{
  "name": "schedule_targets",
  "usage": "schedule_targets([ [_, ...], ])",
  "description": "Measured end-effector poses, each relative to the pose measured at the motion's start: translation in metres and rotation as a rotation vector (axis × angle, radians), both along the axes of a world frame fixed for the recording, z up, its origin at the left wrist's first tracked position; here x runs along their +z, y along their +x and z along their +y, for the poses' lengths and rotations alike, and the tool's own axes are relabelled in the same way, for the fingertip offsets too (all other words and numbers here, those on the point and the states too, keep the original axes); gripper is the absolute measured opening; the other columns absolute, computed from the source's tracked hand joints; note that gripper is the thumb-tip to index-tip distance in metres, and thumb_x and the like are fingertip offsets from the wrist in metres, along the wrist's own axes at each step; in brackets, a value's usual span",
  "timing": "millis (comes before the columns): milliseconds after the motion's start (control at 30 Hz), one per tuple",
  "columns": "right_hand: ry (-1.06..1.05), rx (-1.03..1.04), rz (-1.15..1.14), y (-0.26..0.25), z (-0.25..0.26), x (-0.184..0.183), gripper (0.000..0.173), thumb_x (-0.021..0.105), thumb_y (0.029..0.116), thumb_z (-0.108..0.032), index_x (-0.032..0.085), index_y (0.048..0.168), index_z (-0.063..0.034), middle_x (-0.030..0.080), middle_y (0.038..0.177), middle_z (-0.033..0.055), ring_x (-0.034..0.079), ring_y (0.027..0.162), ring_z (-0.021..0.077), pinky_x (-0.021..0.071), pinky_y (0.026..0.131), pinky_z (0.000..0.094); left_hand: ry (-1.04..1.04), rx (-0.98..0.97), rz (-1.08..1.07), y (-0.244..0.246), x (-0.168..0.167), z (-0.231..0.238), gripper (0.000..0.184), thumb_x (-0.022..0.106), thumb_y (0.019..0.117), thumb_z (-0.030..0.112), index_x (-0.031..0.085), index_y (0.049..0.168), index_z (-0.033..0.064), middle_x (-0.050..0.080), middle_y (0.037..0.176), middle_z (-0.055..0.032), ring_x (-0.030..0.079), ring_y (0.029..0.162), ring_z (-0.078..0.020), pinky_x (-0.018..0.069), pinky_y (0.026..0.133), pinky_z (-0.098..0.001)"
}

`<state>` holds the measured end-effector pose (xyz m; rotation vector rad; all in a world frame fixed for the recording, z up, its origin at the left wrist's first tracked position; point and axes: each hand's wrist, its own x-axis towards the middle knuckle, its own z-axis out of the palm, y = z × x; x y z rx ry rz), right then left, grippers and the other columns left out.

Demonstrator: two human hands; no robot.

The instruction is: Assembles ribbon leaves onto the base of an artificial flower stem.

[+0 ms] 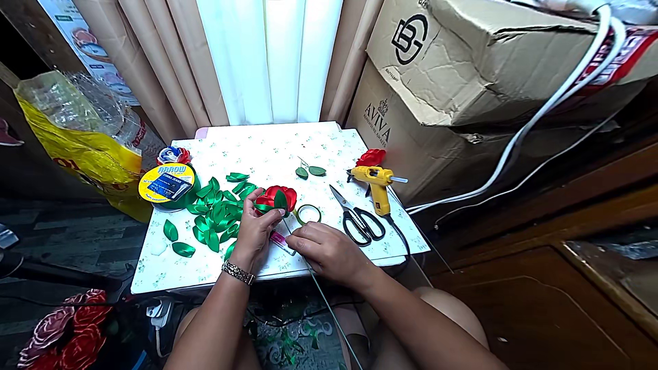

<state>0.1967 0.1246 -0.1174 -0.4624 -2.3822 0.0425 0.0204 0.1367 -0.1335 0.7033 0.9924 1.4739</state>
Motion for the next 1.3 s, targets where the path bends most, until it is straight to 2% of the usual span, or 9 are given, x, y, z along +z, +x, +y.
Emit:
schedule_targets([
  [133,-0.119,-0.112,0.049,0.016,0.009,0.010,0.027,0.059,0.0986,-0.010,0.073,0.120,-0.0027,0.075,0.097,0.0110,0.072,0.091,0.0243,0.0575,0.085,0.0397,0.158,0.038,0.085,-0.010,0.002,-0.001,0.076,0.064,0.0861,-0.010,0.032,0.151,0.0131,0.060,0.127,-0.0098,0.066,0.104,-0.0150,0.0565,0.089,-0.0320],
  [300,-0.630,-0.877,-0.246,0.089,0.037,0.047,0.040,0.066,0.1014,-0.031,0.070,0.097,0.0084,0.066,0.102,0.0292,0.064,0.101,0.0473,0.0494,0.087,0.0667,0.483,0.123,0.287,-0.032,0.004,-0.006,0.089,0.072,0.0771,-0.008,0.029,0.152,0.0135,0.059,0.134,-0.0020,0.064,0.116,-0.0137,0.0572,0.095,-0.0331],
  [433,-0.884,-1.168,-0.017,0.129,0.067,0.022,0.064,0.070,0.0973,-0.041,0.056,0.126,0.0144,0.057,0.124,0.0386,0.055,0.118,0.0553,0.0399,0.098,0.0727,0.663,0.175,0.388,-0.038,0.008,-0.014,0.094,0.076,0.0727,-0.006,0.027,0.151,0.0129,0.057,0.136,0.0012,0.060,0.123,-0.0133,0.0546,0.101,-0.0330],
  [600,-0.849,-1.050,0.178,0.130,0.096,-0.017,0.060,0.073,0.0968,-0.033,0.053,0.137,0.0077,0.054,0.137,0.0338,0.052,0.128,0.0491,0.0373,0.107,0.0680,0.816,0.129,0.375,-0.039,0.008,-0.021,0.099,0.078,0.0687,-0.008,0.030,0.150,0.0216,0.058,0.139,0.0035,0.059,0.126,-0.0158,0.0536,0.104,-0.0354],
  [700,-0.701,-1.003,0.311,0.121,0.095,-0.022,0.042,0.071,0.0977,-0.022,0.061,0.122,0.0113,0.064,0.114,0.0326,0.063,0.106,0.0439,0.0454,0.094,0.0646,0.861,0.095,0.378,-0.039,0.009,-0.024,0.099,0.082,0.0712,-0.004,0.031,0.151,0.0256,0.059,0.138,0.0028,0.060,0.126,-0.0175,0.0536,0.105,-0.0366],
  [800,-0.518,-0.619,0.529,0.115,0.069,-0.001,0.045,0.072,0.0927,-0.022,0.058,0.128,0.0022,0.068,0.115,0.0108,0.068,0.102,0.0125,0.0560,0.094,0.0357,0.892,0.088,0.380,-0.041,0.010,-0.025,0.098,0.082,0.0729,-0.004,0.032,0.152,0.0262,0.059,0.139,0.0006,0.061,0.125,-0.0197,0.0544,0.104,-0.0379],
  [967,-0.505,0.071,0.523,0.099,0.012,0.033,0.033,0.073,0.0934,-0.043,0.066,0.125,-0.0363,0.072,0.111,-0.0183,0.070,0.096,-0.0001,0.0611,0.082,0.0212,0.932,0.072,0.426,-0.037,0.010,-0.026,0.099,0.083,0.0722,-0.002,0.032,0.152,0.0270,0.061,0.137,0.0007,0.060,0.126,-0.0192,0.0513,0.108,-0.0379],
  [1067,-0.380,0.211,0.385,0.090,0.002,0.042,0.032,0.065,0.0978,-0.051,0.068,0.119,-0.0270,0.072,0.111,-0.0137,0.066,0.106,0.0025,0.0531,0.093,0.0238,0.939,0.056,0.428,-0.034,0.009,-0.027,0.100,0.082,0.0718,-0.003,0.031,0.153,0.0252,0.060,0.137,0.0004,0.059,0.127,-0.0188,0.0508,0.108,-0.0372],
  [1300,-0.237,0.086,0.265,0.085,0.004,0.036,0.042,0.061,0.0966,-0.060,0.069,0.109,-0.0204,0.071,0.102,-0.0103,0.060,0.100,0.0025,0.0443,0.090,0.0230,0.964,0.022,0.453,-0.029,0.007,-0.025,0.102,0.081,0.0705,-0.006,0.029,0.154,0.0220,0.060,0.138,-0.0029,0.059,0.127,-0.0201,0.0507,0.108,-0.0370],
])
